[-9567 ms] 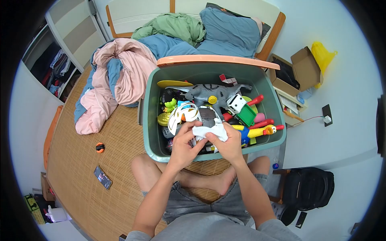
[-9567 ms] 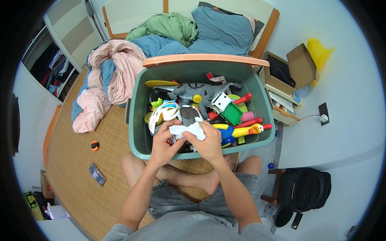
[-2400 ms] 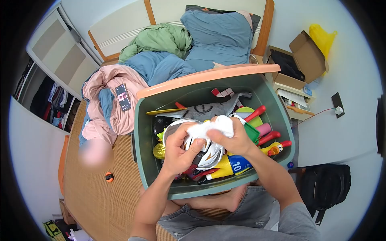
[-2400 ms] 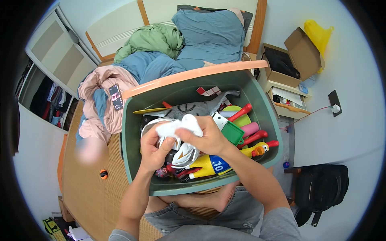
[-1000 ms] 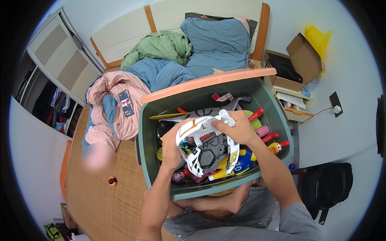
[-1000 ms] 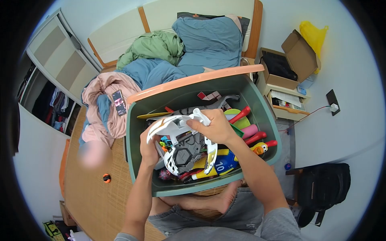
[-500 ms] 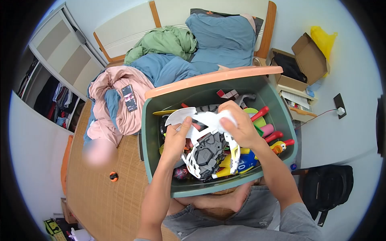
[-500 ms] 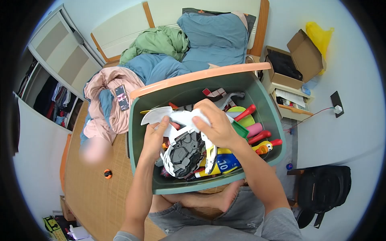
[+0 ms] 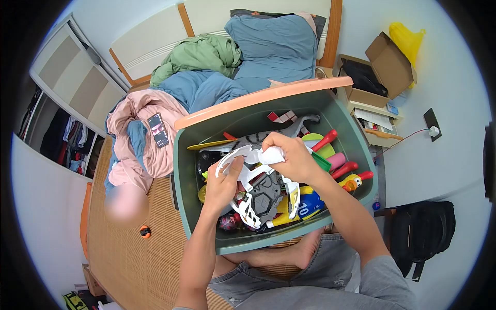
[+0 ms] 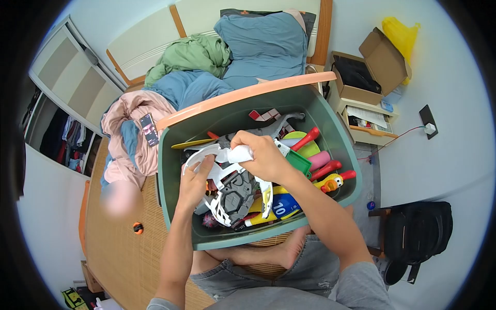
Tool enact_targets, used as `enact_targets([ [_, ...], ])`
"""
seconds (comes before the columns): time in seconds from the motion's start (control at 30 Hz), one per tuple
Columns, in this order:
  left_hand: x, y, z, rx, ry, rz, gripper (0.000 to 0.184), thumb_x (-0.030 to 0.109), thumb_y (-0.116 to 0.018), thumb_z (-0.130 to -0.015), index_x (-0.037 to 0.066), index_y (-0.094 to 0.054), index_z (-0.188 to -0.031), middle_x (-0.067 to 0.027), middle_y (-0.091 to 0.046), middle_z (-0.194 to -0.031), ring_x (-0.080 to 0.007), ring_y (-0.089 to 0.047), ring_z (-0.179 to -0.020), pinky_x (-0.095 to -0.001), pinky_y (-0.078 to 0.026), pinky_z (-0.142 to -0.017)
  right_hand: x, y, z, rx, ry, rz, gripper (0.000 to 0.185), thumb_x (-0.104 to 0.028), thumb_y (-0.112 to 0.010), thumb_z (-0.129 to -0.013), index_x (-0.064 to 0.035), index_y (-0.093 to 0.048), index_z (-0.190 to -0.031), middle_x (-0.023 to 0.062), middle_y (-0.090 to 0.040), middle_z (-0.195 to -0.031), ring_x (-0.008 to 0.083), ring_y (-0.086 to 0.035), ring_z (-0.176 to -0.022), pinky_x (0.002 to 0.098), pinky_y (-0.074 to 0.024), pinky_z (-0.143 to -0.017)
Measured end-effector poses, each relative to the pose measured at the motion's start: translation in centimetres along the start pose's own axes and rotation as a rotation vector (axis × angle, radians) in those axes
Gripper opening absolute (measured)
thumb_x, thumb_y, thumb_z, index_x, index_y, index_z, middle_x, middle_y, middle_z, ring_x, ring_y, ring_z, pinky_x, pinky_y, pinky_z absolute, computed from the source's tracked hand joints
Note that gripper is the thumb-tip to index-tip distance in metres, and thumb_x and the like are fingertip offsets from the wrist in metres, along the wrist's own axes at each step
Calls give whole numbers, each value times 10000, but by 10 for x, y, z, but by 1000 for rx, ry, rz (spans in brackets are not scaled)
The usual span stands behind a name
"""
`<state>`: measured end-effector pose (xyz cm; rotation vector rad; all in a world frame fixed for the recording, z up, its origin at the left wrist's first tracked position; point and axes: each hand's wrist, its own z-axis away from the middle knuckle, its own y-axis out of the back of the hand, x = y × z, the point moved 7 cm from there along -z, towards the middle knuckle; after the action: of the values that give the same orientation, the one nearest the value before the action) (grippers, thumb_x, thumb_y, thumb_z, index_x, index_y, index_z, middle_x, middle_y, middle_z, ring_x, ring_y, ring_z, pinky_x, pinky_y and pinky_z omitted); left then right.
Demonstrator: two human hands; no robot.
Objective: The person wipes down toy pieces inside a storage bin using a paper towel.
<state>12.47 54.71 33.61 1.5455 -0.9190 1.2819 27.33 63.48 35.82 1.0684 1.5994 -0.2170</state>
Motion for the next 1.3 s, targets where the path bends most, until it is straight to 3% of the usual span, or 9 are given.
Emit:
enact_targets([
  [0.2,-1,2,-2,19,-171,-154,413,388,-555,-973,-13,-654,-972,-1,-541,-612,-56,-491,-530,-241,-380,-473,8,0,0,133,-133,-123,229,-39,-709,-774,-53,-612,-980,40,-654,-852,98,-621,-778,258,-484,-699],
  [0.33,4,1,-1,21,-196,-150,425,391,-558,-971,-24,-654,-978,-10,-549,-624,-56,-477,-552,-255,-382,-495,8,-5,-1,45,-225,-17,171,-41,-721,-766,-35,-668,-929,65,-681,-858,90,-623,-784,253,-487,-696],
  [0.43,0,1,-1,-3,-96,-109,430,395,-560,-969,-23,-657,-1000,-13,-554,-631,-57,-479,-547,-255,-380,-491,9,-3,-2,50,-111,-87,172,-50,-733,-760,-30,-670,-920,62,-684,-821,102,-629,-745,258,-488,-669],
  [0.73,4,0,0,-12,-84,-139,421,385,-566,-968,-23,-661,-1008,-8,-565,-652,-56,-482,-565,-239,-379,-503,10,-4,-2,38,-215,31,208,-32,-708,-765,-32,-692,-973,61,-689,-817,88,-621,-742,261,-495,-680],
  [0.93,2,2,1,-13,-98,-93,395,361,-576,-966,-18,-663,-1036,-7,-585,-704,-60,-483,-594,-233,-390,-530,12,-1,-3,18,-102,-87,182,-53,-737,-762,-30,-681,-934,42,-680,-789,82,-611,-723,262,-487,-654],
  [1.0,4,-3,2,-44,-47,-73,401,365,-577,-965,-19,-662,-1046,-12,-588,-712,-63,-478,-598,-233,-391,-536,15,-4,-1,18,-176,-70,195,-43,-724,-770,-30,-682,-960,46,-681,-801,82,-610,-732,260,-489,-668],
  [1.03,6,-2,-1,-8,-207,-118,408,371,-572,-967,-18,-663,-1049,-15,-588,-705,-64,-473,-580,-234,-385,-525,18,-5,-1,16,-246,-54,210,-34,-711,-778,-30,-684,-986,51,-681,-813,81,-609,-741,257,-491,-682],
  [1.07,6,-2,-1,-7,-209,-118,408,371,-572,-967,-18,-663,-1049,-15,-588,-705,-64,-473,-580,-234,-385,-525,17,-4,-1,16,-244,-53,210,-34,-711,-778,-30,-684,-986,51,-681,-813,81,-609,-741,257,-491,-682],
  [1.3,6,2,0,-13,-109,-117,410,380,-570,-967,-14,-665,-1031,-11,-569,-664,-64,-475,-583,-237,-385,-526,15,-3,-3,-25,-157,-117,179,-52,-728,-781,-19,-673,-949,44,-683,-821,74,-606,-751,256,-488,-678],
])
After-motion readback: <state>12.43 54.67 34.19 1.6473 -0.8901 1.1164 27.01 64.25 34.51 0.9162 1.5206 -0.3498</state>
